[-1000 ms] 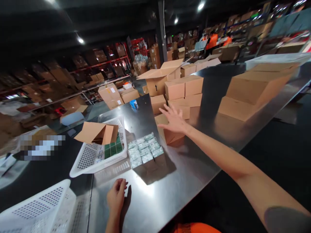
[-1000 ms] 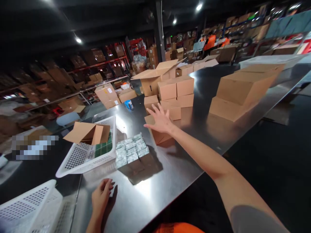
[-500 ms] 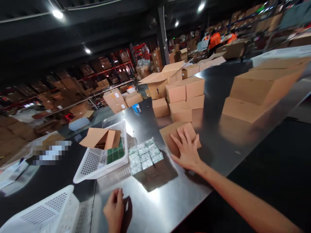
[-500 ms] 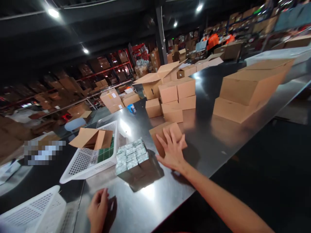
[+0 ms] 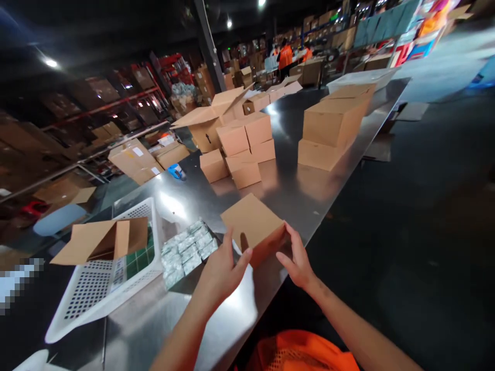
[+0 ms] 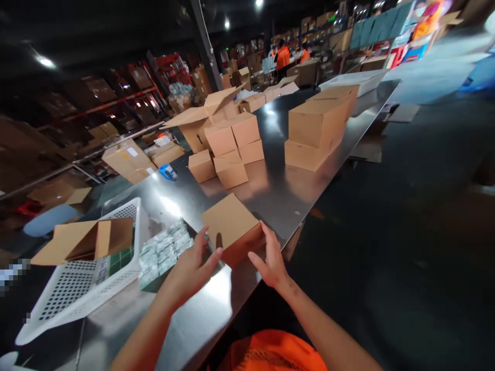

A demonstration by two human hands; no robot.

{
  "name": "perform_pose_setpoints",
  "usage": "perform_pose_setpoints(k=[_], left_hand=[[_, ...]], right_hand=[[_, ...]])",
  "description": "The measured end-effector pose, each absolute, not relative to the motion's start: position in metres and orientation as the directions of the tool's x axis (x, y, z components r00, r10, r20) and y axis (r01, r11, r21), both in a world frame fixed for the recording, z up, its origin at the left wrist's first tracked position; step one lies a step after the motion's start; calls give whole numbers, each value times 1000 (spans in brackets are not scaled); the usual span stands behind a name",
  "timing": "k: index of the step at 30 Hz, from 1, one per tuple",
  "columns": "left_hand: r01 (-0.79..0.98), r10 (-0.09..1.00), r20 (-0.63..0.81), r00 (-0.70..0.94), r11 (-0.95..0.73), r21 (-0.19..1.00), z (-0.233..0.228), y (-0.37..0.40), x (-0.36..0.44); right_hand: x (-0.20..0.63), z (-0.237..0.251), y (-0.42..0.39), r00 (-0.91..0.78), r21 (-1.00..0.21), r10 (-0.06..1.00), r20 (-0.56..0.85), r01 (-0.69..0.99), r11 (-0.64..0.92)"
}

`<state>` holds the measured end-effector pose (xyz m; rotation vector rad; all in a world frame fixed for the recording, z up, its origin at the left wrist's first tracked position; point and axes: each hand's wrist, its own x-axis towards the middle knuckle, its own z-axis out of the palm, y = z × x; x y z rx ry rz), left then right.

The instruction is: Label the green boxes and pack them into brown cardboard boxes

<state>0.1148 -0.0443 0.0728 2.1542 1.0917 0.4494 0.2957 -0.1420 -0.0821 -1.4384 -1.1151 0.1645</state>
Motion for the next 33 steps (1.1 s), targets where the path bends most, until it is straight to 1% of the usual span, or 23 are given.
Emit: perform_pose_setpoints(k=[3, 4, 5, 6, 8, 10, 11, 13, 15, 18, 20, 21, 22, 24, 26, 27, 29, 30, 32, 33], left_hand=[[657, 815, -50, 577, -427, 621, 81, -35, 143], [659, 808, -59, 587, -434, 615, 80, -30, 150], [640, 792, -53, 609, -451, 622, 79, -25, 158], [611, 767, -38, 641, -479, 630, 77, -20, 165], [561, 708, 5, 707, -564, 606, 73, -12, 180], [543, 633, 8, 774, -670, 506, 71, -7, 194], [540, 590, -29, 807, -718, 439, 71, -7, 199], [514, 497, -142, 856, -793, 326, 73, -8, 207], [477, 431, -215, 876, -839, 262, 77, -10, 210], [433, 392, -203, 897, -870, 236, 82, -12, 209], [418, 377, -193, 906, -870, 261, 84, -9, 208], [412, 368, -192, 910, -860, 301, 86, -7, 207], [403, 354, -197, 914, -840, 364, 88, -4, 207], [396, 327, -225, 918, -748, 532, 96, 5, 207], [423, 310, -290, 905, -590, 688, 111, 17, 208], [439, 306, -321, 897, -514, 737, 121, 23, 209], [448, 323, -328, 888, -443, 777, 144, 36, 211], [431, 349, -290, 891, -456, 778, 156, 43, 212], [365, 411, -140, 901, -544, 756, 175, 56, 216], [346, 448, -43, 893, -621, 703, 181, 62, 218]], right_hand=[[270, -88, -157, 588, -811, 578, 566, 523, 262], [259, -90, -164, 588, -805, 566, 578, 523, 279], [248, -91, -171, 561, -796, 582, 589, 526, 300], [236, -93, -178, 502, -783, 626, 597, 531, 322], [218, -94, -188, 301, -757, 754, 584, 537, 372], [209, -95, -195, 118, -747, 837, 535, 529, 403], [208, -95, -197, 74, -750, 855, 514, 523, 405], [214, -95, -200, 83, -763, 860, 503, 511, 396], [225, -94, -204, 143, -772, 846, 515, 507, 384], [243, -89, -213, 209, -790, 827, 521, 485, 375], [252, -83, -219, 232, -790, 812, 536, 477, 385], [255, -80, -221, 239, -784, 800, 550, 477, 397], [256, -77, -222, 242, -775, 787, 568, 478, 412], [257, -73, -223, 249, -758, 758, 603, 475, 447], [257, -71, -223, 261, -740, 725, 637, 469, 482], [256, -70, -223, 270, -730, 707, 654, 470, 495], [258, -69, -224, 289, -704, 667, 687, 492, 512], [260, -67, -224, 301, -691, 647, 701, 512, 510], [271, -60, -223, 323, -654, 600, 732, 580, 486], [279, -54, -221, 326, -622, 568, 756, 629, 467]])
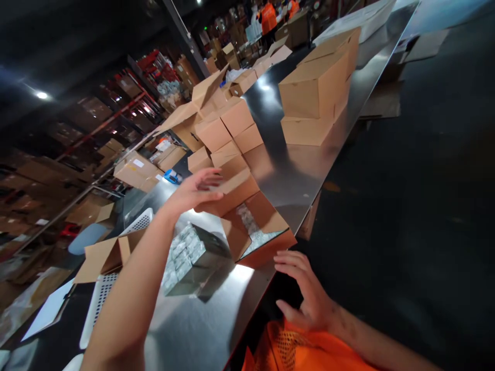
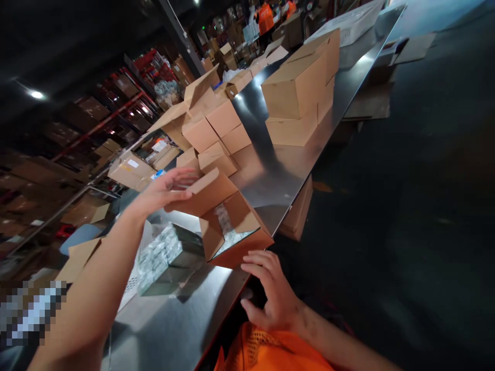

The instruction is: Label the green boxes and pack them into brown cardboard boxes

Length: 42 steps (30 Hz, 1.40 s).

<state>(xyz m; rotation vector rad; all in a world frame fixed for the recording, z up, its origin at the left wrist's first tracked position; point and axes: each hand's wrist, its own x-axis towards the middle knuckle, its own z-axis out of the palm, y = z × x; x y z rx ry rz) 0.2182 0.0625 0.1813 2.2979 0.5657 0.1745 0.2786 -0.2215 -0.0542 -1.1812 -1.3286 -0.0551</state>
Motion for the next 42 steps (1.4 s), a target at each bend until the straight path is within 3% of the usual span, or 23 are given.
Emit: perform_pose_setpoints(k=[3, 5, 8, 11, 15, 20, 24, 30, 33, 36, 39, 42], left_hand=[[419, 531, 235, 814, -817, 397, 180, 76, 226], [512, 556, 376, 742, -831, 218, 166, 76, 231], [639, 554, 491, 673, -769, -8, 137, 66, 237], [705, 576, 485, 658, -698, -128, 115, 53, 240], [686, 611, 376, 697, -721, -101, 100, 43, 237], [701, 701, 28, 713, -713, -5, 82, 35, 233], [720, 684, -243, 687, -685, 109, 78, 40, 237], [725, 630, -363, 686, -635, 267, 91, 42, 238], [735, 637, -368, 677, -608, 300, 92, 31, 226], [759, 672, -353, 650, -566, 320, 86, 21, 220], [769, 688, -351, 635, -522, 369, 81, 21, 223], [743, 644, -387, 660, -486, 460, 87, 31, 225]], right_hand=[[312, -28, -208, 246, -475, 507, 826, 788, 391], [336, -7, -192, 125, -404, 589, 799, 836, 371], [362, 23, -164, -102, -386, 786, 609, 828, 407], [375, 44, -142, -307, -316, 832, 461, 820, 478], [381, 62, -121, -494, -181, 775, 394, 785, 593], [395, 75, -110, -538, -66, 781, 319, 809, 584], [401, 70, -103, -572, -12, 754, 324, 794, 608], [410, 84, -89, -603, 22, 694, 394, 761, 648], [441, 93, -102, -499, -72, 748, 437, 810, 582], [474, 80, -124, -319, -336, 863, 392, 824, 457], [483, 50, -146, -110, -650, 961, 252, 717, 252], [468, 25, -164, 79, -754, 972, 223, 646, 121]])
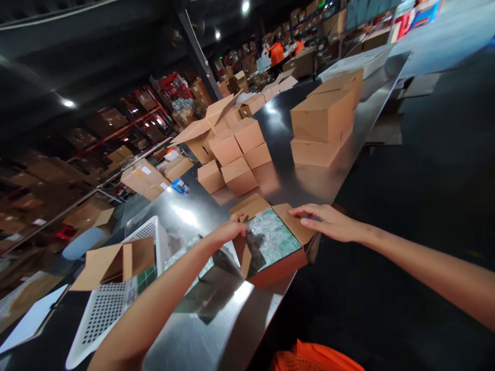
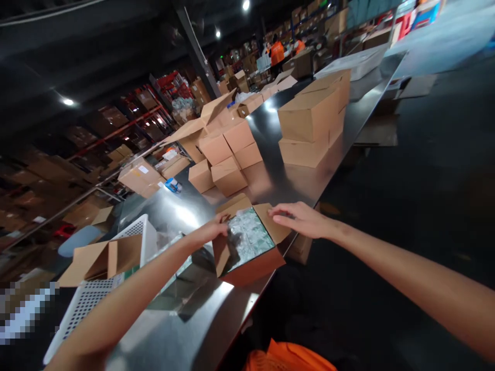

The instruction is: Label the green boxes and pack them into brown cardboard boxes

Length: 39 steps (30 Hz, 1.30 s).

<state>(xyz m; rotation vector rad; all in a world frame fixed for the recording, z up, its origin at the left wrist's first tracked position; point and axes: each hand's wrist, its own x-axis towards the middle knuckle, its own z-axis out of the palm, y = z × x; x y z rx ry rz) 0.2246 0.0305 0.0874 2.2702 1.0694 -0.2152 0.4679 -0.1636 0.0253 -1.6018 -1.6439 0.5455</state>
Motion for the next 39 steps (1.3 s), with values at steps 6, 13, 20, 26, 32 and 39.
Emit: perform_pose_setpoints(k=[6, 13, 20, 26, 32, 39], left_hand=[[651, 482, -444, 755, -476, 591, 127, 54, 181], [461, 477, -174, 861, -878, -128, 140, 17, 146], [557, 586, -249, 771, -810, -180, 123, -25, 167], [642, 585, -305, 751, -755, 131, 106, -17, 167], [747, 644, -403, 650, -445, 494, 79, 13, 180], [835, 531, -705, 470, -9, 550, 74, 65, 220]], right_hand=[[445, 14, -170, 228, -747, 941, 249, 664, 37], [433, 21, -156, 292, -593, 931, 219, 797, -111], [410, -1, -170, 292, -420, 865, 409, 901, -106], [378, -14, -194, 365, -426, 746, 556, 897, -121], [340, -27, -207, 614, -611, 642, 459, 743, -274], [366, -1, -190, 550, -744, 824, 135, 606, -282]])
